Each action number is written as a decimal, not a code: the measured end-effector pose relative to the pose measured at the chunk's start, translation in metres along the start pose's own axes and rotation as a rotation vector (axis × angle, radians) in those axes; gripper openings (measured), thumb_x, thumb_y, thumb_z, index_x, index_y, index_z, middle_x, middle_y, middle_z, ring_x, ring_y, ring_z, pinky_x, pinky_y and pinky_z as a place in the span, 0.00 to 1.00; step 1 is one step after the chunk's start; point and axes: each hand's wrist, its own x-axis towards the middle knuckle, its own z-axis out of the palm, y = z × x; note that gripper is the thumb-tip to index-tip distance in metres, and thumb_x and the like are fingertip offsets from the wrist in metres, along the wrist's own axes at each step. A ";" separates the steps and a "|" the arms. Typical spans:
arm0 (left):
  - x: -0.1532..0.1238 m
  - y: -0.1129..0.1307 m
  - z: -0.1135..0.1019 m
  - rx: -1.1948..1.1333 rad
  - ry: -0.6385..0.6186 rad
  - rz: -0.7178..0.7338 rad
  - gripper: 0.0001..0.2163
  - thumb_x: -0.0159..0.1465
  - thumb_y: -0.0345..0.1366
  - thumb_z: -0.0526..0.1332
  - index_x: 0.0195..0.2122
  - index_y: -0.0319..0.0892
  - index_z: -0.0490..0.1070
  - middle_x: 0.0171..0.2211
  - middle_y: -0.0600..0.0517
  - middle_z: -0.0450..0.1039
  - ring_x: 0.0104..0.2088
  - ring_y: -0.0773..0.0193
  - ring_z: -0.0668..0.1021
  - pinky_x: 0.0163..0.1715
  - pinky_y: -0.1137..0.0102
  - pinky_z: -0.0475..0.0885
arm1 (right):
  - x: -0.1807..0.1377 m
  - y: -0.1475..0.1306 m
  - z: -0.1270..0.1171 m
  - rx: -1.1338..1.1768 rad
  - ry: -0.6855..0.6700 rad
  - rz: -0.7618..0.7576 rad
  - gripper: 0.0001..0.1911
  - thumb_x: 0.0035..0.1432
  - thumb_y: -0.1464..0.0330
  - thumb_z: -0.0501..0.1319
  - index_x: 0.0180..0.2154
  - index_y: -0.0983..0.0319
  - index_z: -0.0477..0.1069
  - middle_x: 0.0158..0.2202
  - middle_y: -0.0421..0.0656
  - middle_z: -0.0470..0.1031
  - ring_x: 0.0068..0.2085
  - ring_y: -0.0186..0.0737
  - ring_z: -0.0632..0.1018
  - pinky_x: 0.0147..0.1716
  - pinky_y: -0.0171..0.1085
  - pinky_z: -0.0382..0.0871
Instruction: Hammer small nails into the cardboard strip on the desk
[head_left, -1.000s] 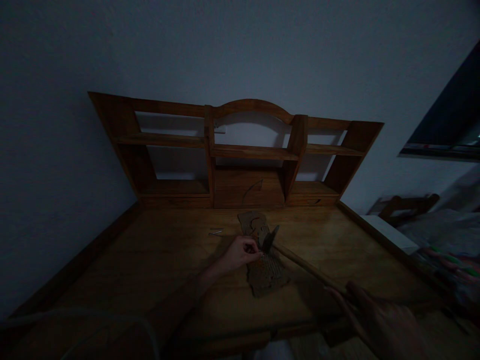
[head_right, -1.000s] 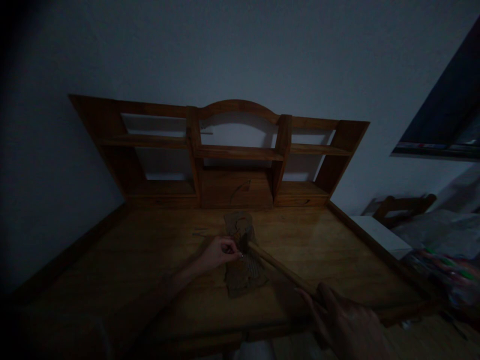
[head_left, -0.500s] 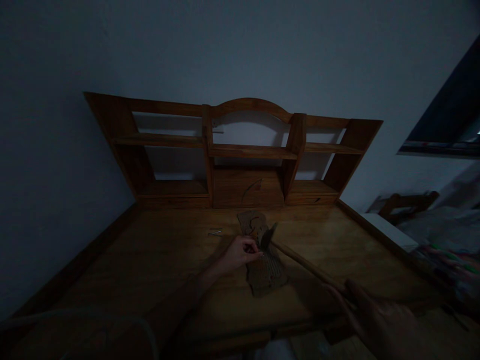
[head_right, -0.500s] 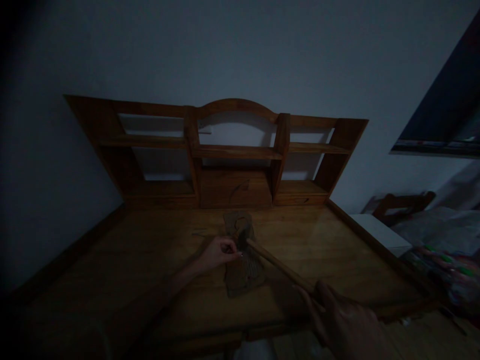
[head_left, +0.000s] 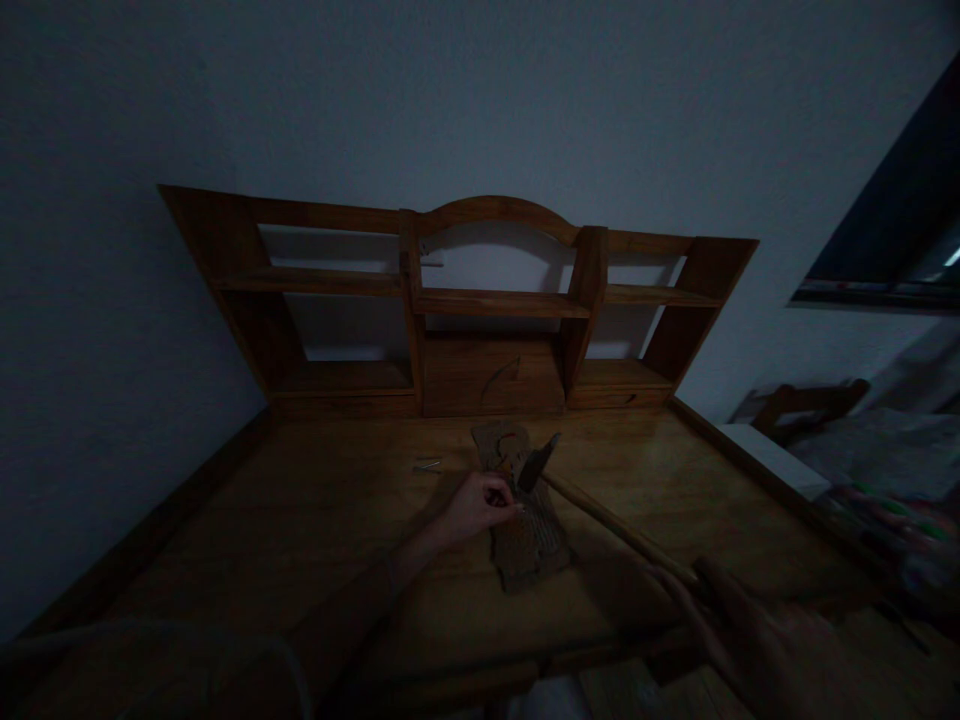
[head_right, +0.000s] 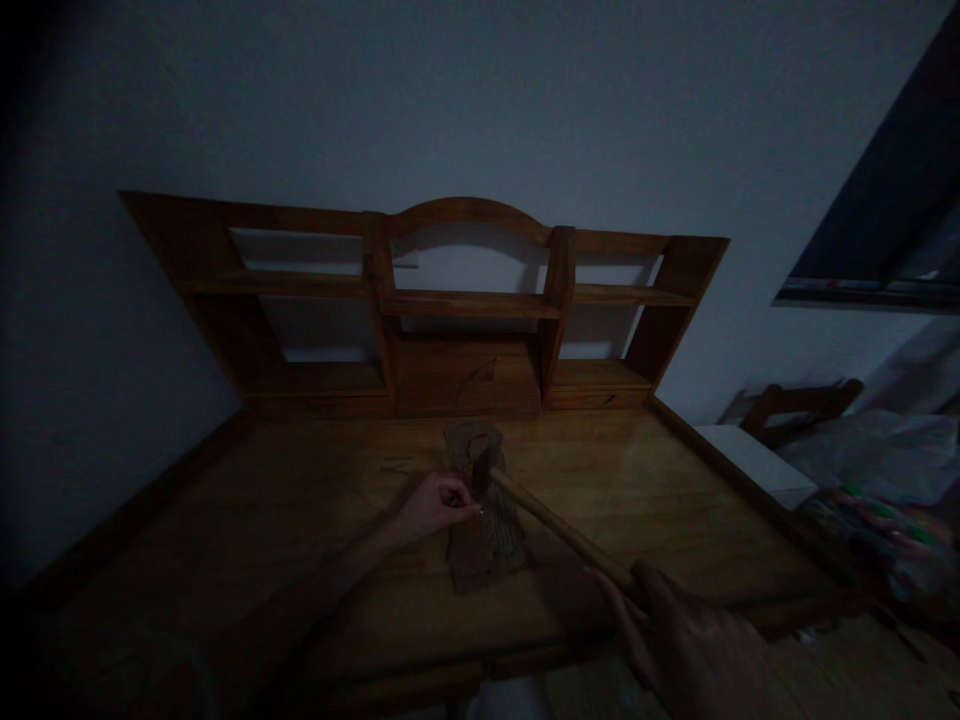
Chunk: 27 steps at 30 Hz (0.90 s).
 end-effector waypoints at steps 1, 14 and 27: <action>0.000 -0.001 0.001 -0.001 0.005 -0.004 0.12 0.54 0.41 0.66 0.23 0.35 0.74 0.23 0.51 0.71 0.24 0.70 0.71 0.23 0.77 0.62 | 0.000 0.000 0.000 0.004 0.004 -0.004 0.27 0.64 0.52 0.43 0.32 0.59 0.74 0.17 0.40 0.74 0.12 0.35 0.72 0.12 0.32 0.50; 0.000 0.000 -0.002 0.029 -0.017 0.034 0.13 0.55 0.41 0.66 0.22 0.35 0.73 0.23 0.52 0.70 0.25 0.70 0.70 0.23 0.77 0.62 | 0.000 -0.003 -0.001 -0.035 0.009 -0.002 0.29 0.65 0.52 0.40 0.33 0.58 0.74 0.16 0.39 0.74 0.13 0.38 0.73 0.11 0.33 0.52; 0.000 0.000 0.000 0.042 -0.022 -0.025 0.13 0.54 0.42 0.66 0.23 0.35 0.74 0.21 0.52 0.71 0.23 0.69 0.69 0.23 0.76 0.61 | -0.005 -0.006 0.001 -0.063 -0.078 0.025 0.27 0.65 0.52 0.43 0.36 0.58 0.75 0.20 0.41 0.77 0.14 0.38 0.74 0.14 0.33 0.52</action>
